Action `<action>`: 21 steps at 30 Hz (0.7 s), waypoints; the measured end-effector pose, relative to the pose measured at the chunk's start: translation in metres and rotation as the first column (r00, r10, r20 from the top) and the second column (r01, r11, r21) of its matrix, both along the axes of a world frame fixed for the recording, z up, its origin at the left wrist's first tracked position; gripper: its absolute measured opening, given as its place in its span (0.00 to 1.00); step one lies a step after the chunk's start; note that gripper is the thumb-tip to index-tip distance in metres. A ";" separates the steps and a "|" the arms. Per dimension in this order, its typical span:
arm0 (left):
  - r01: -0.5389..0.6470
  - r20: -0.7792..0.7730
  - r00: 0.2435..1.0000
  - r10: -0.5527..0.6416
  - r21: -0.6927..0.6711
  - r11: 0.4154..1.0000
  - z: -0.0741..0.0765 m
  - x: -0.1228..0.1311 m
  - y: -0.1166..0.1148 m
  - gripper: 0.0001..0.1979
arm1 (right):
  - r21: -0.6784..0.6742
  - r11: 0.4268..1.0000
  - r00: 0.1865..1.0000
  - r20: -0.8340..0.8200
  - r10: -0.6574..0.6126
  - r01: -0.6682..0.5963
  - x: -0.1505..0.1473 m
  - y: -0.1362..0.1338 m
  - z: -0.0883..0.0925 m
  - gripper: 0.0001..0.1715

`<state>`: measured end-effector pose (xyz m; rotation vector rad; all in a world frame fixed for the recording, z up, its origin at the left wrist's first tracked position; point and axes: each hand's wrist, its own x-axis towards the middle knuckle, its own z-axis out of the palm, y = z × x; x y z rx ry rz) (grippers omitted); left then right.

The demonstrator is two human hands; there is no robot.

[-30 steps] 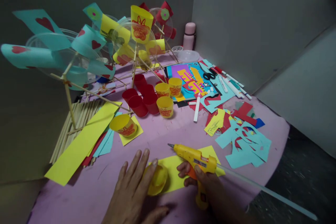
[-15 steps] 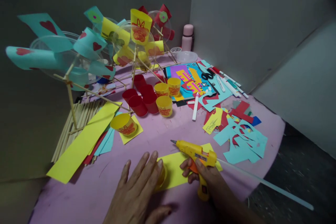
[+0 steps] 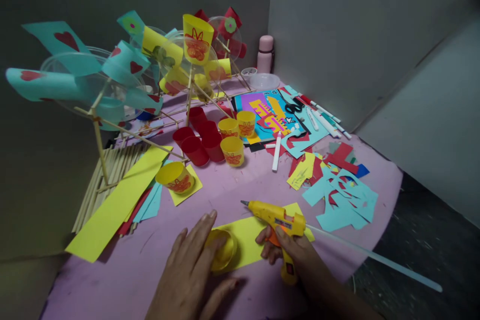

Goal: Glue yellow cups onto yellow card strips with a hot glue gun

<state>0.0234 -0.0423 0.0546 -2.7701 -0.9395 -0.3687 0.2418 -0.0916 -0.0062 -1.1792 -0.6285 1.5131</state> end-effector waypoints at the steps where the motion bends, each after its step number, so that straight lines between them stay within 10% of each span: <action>1: -0.013 0.019 1.000 0.013 -0.043 0.999 0.000 0.000 0.000 0.24 | -0.008 1.000 1.000 0.017 0.019 -0.019 0.001 -0.001 0.001 0.32; 4: 0.037 0.061 0.998 -0.033 -0.067 0.997 -0.001 0.002 0.003 0.11 | -0.070 0.995 0.996 0.057 0.071 -0.067 0.004 -0.003 0.009 0.36; 12: 0.049 0.127 0.991 -0.041 -0.061 0.997 -0.002 0.006 0.005 0.12 | -0.369 0.902 0.936 0.176 0.306 -0.225 0.019 -0.022 0.025 0.35; 18: 0.047 0.171 0.985 -0.030 -0.094 0.994 -0.010 0.004 0.002 0.11 | -0.154 0.901 0.835 0.340 0.433 -0.404 0.027 -0.032 0.042 0.21; 21: 0.038 0.204 0.979 -0.013 -0.117 0.992 -0.015 0.002 0.002 0.10 | -0.263 0.841 0.696 0.473 0.540 -0.474 0.029 -0.032 0.051 0.25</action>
